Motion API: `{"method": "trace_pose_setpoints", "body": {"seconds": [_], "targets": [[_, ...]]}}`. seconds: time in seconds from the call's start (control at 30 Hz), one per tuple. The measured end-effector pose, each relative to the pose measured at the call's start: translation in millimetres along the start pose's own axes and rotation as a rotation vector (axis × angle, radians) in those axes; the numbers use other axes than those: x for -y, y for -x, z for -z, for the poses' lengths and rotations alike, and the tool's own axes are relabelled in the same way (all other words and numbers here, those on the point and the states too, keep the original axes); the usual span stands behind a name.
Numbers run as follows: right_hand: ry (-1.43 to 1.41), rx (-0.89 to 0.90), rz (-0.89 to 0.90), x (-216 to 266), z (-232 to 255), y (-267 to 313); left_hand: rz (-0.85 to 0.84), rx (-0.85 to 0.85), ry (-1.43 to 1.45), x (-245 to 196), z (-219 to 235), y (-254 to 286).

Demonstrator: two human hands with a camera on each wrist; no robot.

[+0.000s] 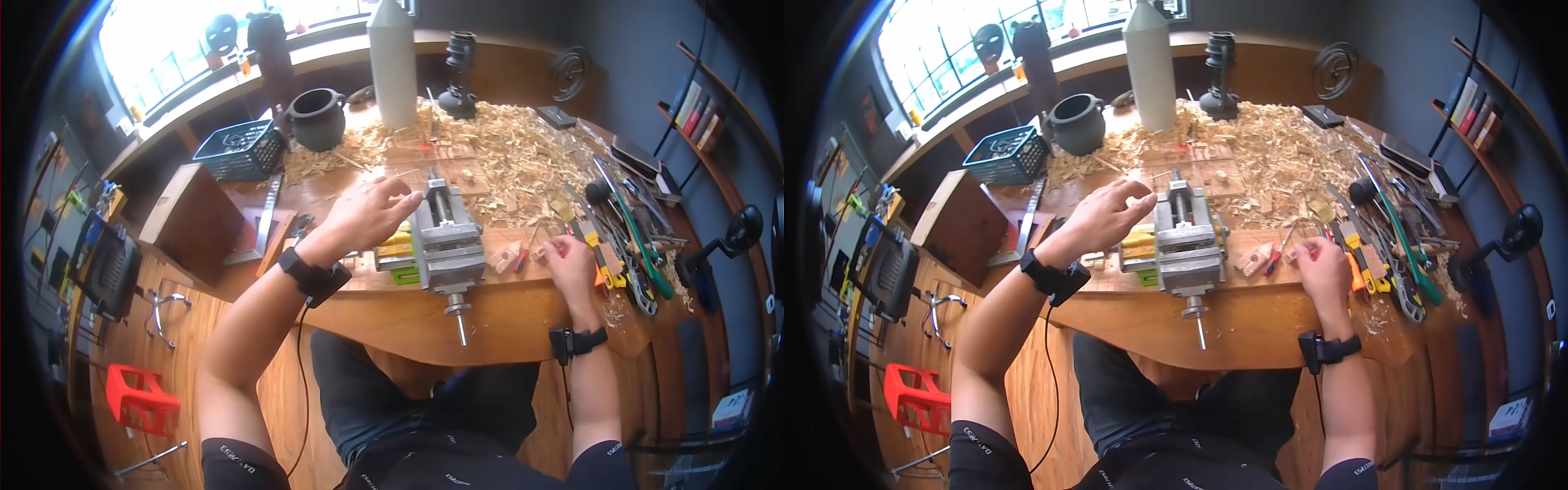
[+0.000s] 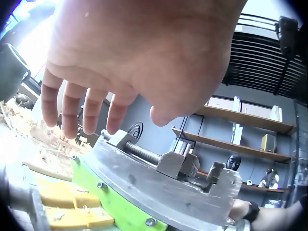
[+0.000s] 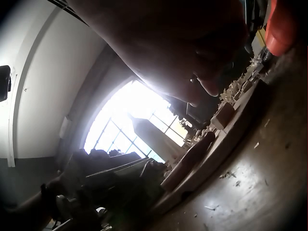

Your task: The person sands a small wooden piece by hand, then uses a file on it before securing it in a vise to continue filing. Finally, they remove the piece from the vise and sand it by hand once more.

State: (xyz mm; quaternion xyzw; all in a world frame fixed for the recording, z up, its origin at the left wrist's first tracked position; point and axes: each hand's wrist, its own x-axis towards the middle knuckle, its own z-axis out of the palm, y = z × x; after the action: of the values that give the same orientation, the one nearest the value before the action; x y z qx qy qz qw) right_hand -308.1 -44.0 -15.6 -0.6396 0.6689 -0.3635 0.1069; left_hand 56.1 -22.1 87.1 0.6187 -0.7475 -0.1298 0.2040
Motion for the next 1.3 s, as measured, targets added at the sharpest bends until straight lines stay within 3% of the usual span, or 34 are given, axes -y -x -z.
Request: {"method": "trace_pose_setpoints", "body": {"seconds": [0.07,0.13,0.17,0.2,0.27,0.33,0.4,0.43,0.53,0.67,0.87,1.07,1.23,1.3], "targets": [[-0.064,-0.071,0.028,8,6,0,0.020,-0.002,-0.029,7,4,6],[-0.202,-0.064,0.122,-2,-4,8,0.073,0.139,-0.076,14,5,10],[-0.451,0.114,0.028,1,-6,18,0.167,0.218,-0.026,6,11,14],[-0.696,0.295,-0.067,5,-8,29,0.112,0.226,-0.067,18,4,15],[-0.633,0.393,-0.017,42,-10,63,-0.008,0.248,-0.261,18,1,23],[-0.506,0.451,0.147,60,-18,89,-0.027,0.262,-0.337,25,-13,27],[-0.554,0.520,0.156,81,-18,107,-0.074,0.237,-0.422,20,-19,32],[-0.594,0.582,0.072,71,-32,111,-0.055,0.267,-0.396,18,-21,31],[-0.807,0.606,-0.107,73,-47,114,-0.025,0.258,-0.365,20,-32,21],[-0.712,0.633,-0.153,89,-39,122,-0.039,0.270,-0.350,33,-47,10],[-0.674,0.569,-0.080,94,-43,124,-0.096,0.242,-0.193,48,-57,1],[-0.643,0.529,-0.051,93,-44,124,0.001,0.264,-0.244,32,-48,4],[-0.809,0.456,-0.018,105,-35,116,0.031,0.315,-0.120,21,-23,2],[-0.722,0.456,0.021,118,-27,108,0.006,0.232,-0.190,25,-15,1]]}}
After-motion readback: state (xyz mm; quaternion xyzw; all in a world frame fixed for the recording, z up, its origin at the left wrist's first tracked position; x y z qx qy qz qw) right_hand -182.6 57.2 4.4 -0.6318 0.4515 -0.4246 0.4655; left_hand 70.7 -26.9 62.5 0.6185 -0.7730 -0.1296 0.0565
